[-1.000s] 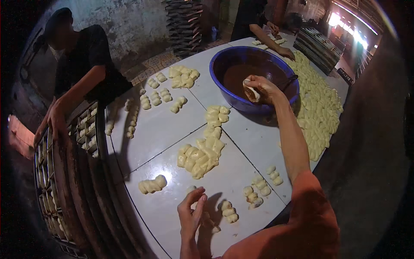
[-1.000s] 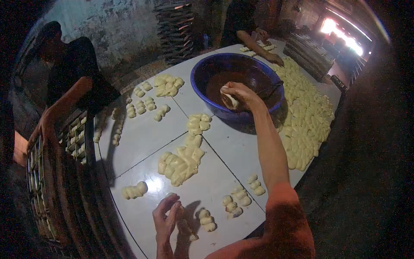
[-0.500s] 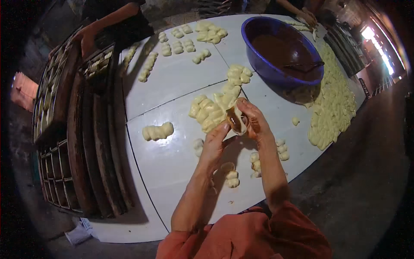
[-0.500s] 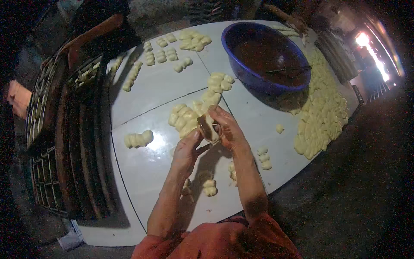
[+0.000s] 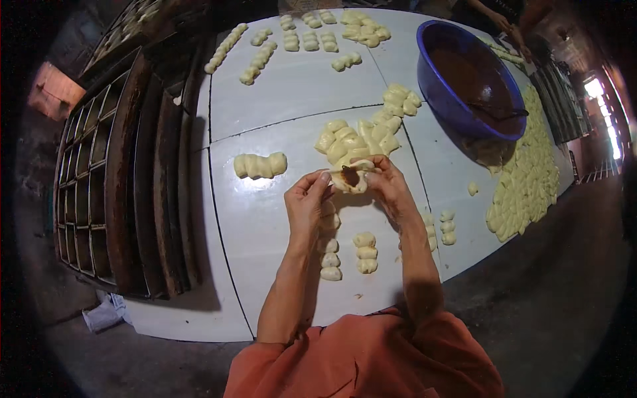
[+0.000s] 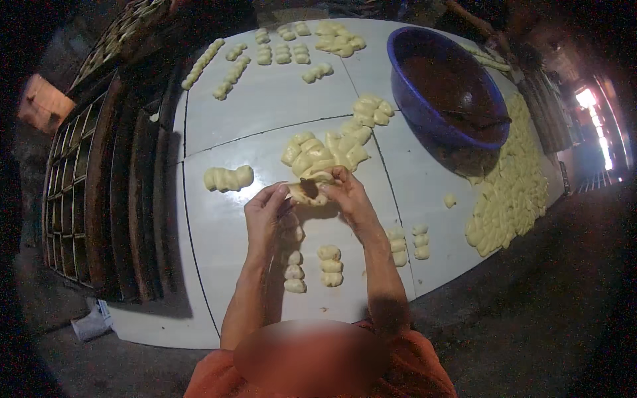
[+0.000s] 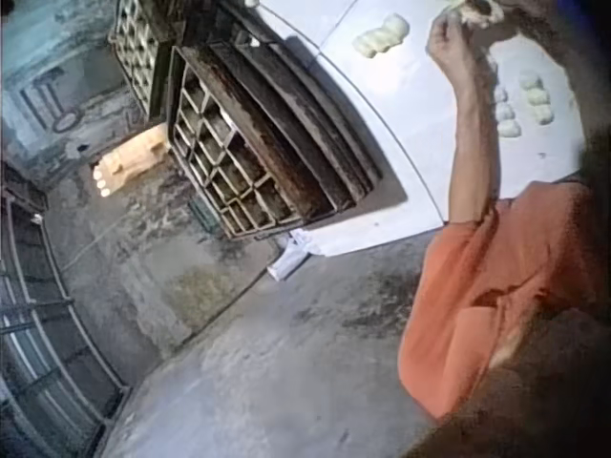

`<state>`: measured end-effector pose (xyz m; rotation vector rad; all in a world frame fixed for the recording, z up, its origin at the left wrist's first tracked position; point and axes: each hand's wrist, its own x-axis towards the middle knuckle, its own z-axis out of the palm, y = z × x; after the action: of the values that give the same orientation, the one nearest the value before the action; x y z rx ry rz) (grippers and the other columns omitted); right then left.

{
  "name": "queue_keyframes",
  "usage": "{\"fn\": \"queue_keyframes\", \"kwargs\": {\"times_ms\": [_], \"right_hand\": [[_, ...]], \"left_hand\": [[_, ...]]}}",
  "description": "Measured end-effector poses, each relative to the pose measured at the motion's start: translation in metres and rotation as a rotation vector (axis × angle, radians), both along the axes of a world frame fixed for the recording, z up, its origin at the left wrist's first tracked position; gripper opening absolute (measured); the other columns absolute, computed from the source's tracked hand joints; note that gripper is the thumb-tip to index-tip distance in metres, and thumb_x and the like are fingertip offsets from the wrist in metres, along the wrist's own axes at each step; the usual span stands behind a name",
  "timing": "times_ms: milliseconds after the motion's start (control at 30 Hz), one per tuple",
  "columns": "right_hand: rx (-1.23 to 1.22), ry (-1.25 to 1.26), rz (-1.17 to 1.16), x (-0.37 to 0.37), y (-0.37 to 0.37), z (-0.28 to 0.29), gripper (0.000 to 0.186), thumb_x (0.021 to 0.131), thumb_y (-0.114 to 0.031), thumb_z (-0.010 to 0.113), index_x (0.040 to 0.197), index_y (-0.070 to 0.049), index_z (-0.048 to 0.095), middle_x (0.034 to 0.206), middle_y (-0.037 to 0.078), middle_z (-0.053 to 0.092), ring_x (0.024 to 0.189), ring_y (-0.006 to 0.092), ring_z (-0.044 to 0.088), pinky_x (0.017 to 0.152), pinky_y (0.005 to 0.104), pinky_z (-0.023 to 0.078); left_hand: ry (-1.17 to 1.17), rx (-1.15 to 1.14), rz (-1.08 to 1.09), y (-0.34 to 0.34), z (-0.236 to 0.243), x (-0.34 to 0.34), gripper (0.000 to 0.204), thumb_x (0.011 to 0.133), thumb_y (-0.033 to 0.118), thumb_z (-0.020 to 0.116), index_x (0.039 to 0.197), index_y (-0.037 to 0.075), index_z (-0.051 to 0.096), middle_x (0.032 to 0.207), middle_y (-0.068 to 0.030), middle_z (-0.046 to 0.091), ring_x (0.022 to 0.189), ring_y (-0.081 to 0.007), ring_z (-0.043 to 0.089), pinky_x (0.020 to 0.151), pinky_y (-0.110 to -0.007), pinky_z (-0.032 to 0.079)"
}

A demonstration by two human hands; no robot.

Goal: The person prepares bread dough by hand, filling small pieces of dough with a dark mixture from a bowl and placing the shaped rolls into metal baking tins.

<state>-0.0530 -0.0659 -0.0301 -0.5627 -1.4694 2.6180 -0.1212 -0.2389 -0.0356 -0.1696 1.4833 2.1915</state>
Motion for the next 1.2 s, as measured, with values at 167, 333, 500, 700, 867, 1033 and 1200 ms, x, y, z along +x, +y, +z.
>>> {"fn": "queue_keyframes", "kwargs": {"times_ms": [167,333,500,700,867,1033,1200], "right_hand": [[0.926,0.209,-0.017,0.001,-0.023,-0.001,0.058,0.081,-0.012,0.080,0.134,-0.006,0.055,0.142,0.015,0.045,0.128,0.0269,0.052,0.095,0.0344,0.053],[1.083,0.153,-0.130,0.005,-0.033,-0.004,0.032,0.088,-0.014,0.074,0.118,-0.005,0.068,0.121,0.015,0.059,0.109,0.0257,0.062,0.082,0.0326,0.055],[0.639,0.070,-0.146,0.009,-0.032,-0.006,0.021,0.092,-0.017,0.071,0.107,-0.002,0.071,0.096,0.008,0.066,0.085,0.0154,0.063,0.072,0.0273,0.051],[0.271,0.002,0.017,0.024,-0.027,0.001,0.026,0.093,-0.015,0.070,0.112,0.002,0.068,0.094,0.002,0.066,0.084,0.0076,0.058,0.075,0.0235,0.048],[0.515,0.190,0.090,0.038,-0.036,0.000,0.035,0.089,-0.007,0.072,0.123,-0.008,0.067,0.117,0.006,0.062,0.094,0.0124,0.059,0.078,0.0250,0.050],[0.765,0.384,0.032,0.029,-0.021,-0.011,0.023,0.094,-0.009,0.067,0.117,-0.006,0.069,0.128,0.010,0.055,0.102,0.0156,0.059,0.086,0.0278,0.051],[0.598,0.367,-0.238,0.025,-0.037,-0.017,0.020,0.095,-0.008,0.066,0.115,-0.004,0.064,0.120,0.011,0.056,0.101,0.0175,0.059,0.086,0.0312,0.052]], "left_hand": [[0.028,0.010,-0.028,0.005,0.006,-0.002,0.030,0.095,0.016,0.068,0.115,-0.007,0.068,0.095,-0.0109,0.071,0.080,-0.0125,0.067,0.075,-0.024,0.057],[0.142,-0.179,-0.114,0.013,0.017,0.001,0.032,0.093,0.021,0.070,0.113,-0.004,0.070,0.092,-0.0077,0.072,0.085,-0.0131,0.067,0.077,-0.027,0.055],[0.104,0.006,-0.193,0.018,0.016,0.002,0.036,0.092,0.024,0.072,0.116,-0.002,0.068,0.091,-0.0048,0.071,0.072,-0.0073,0.059,0.062,-0.023,0.046],[-0.051,-0.014,-0.336,0.007,0.025,-0.004,0.035,0.089,0.026,0.076,0.108,-0.002,0.070,0.087,-0.0052,0.070,0.065,-0.0071,0.060,0.055,-0.021,0.047],[-0.024,-0.022,-0.314,-0.002,0.016,-0.003,0.035,0.088,0.024,0.075,0.109,-0.003,0.069,0.088,-0.0080,0.071,0.069,-0.0105,0.064,0.059,-0.023,0.051],[0.096,0.019,-0.285,-0.001,0.027,0.020,0.036,0.084,0.010,0.077,0.115,-0.004,0.066,0.097,-0.0116,0.071,0.087,-0.0181,0.071,0.076,-0.029,0.059],[-0.014,0.061,-0.212,0.007,0.018,0.028,0.029,0.086,0.007,0.075,0.113,-0.003,0.068,0.095,-0.0084,0.071,0.084,-0.0133,0.068,0.073,-0.025,0.057]]}}
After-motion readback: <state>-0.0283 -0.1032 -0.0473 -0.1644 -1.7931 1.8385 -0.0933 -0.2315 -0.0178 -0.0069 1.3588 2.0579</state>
